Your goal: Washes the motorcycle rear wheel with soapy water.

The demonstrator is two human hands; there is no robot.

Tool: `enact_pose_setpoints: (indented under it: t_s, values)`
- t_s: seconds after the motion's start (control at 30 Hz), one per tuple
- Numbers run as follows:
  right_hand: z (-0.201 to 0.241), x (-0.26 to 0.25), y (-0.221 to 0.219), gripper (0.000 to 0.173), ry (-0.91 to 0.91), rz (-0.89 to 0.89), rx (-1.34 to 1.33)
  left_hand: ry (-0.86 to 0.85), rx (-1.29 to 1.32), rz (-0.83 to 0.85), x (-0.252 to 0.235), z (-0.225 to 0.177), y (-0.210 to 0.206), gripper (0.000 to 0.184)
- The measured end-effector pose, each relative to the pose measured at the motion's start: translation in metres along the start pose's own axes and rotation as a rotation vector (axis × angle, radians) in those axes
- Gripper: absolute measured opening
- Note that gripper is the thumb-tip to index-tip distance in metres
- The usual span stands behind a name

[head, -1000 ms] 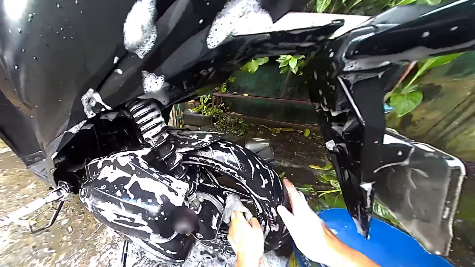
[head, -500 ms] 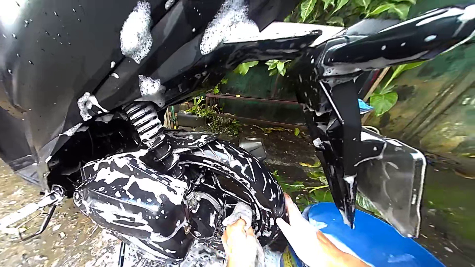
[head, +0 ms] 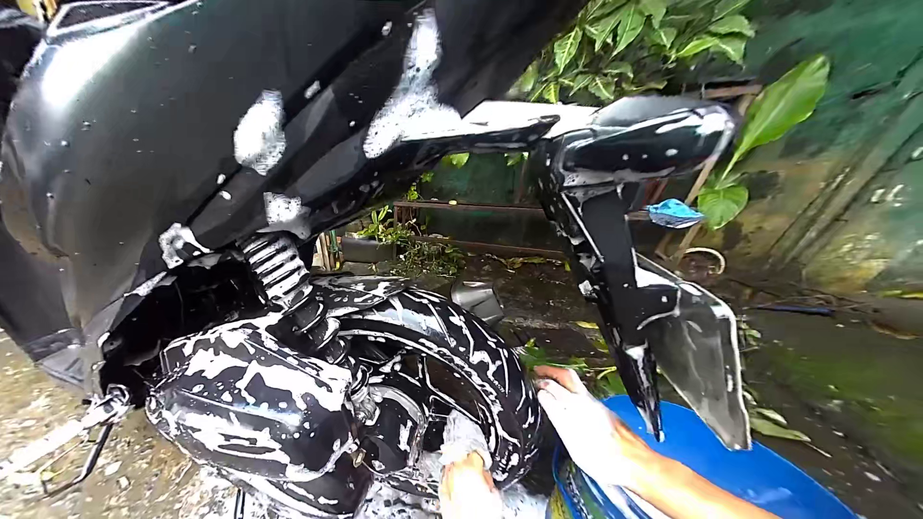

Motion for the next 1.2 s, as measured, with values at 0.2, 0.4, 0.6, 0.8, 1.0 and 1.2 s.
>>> enact_pose_setpoints:
  t_s: [0.2,0.4,0.6,0.8,1.0,1.2]
  values:
    - [0.01,-0.006,-0.001,0.039,-0.038,-0.035,-0.027,0.095,0.114,-0.251,0.009,0.005,0.011,0.037]
    - [0.021,-0.014,0.002,0.048,-0.098,0.003,-0.049,-0.031,0.226,-0.304,-0.029,0.015,0.013,0.035]
    - [0.029,-0.009,-0.003,0.034,-0.064,-0.012,-0.006,-0.001,0.196,-0.154,-0.064,0.035,-0.002,0.032]
    - [0.029,-0.009,-0.011,0.045,-0.135,0.029,-0.069,-0.032,0.055,-0.258,0.002,0.01,0.014,0.022]
    - [0.024,-0.006,-0.018,0.043,-0.119,-0.016,-0.109,-0.076,0.383,-0.574,-0.011,-0.021,0.051,0.049]
    - [0.023,0.001,-0.021,0.039,-0.086,-0.088,-0.11,-0.074,0.768,-0.482,-0.04,-0.019,-0.029,0.069]
Point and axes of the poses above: each hand's wrist, its own x-axis away from the middle knuckle, its own y-axis out of the back of the hand, z = x × y, the point moved 2 cm from there along -x, towards the middle knuckle, and after that the axes turned 3 degrees about -y, right-handed, at the moved point
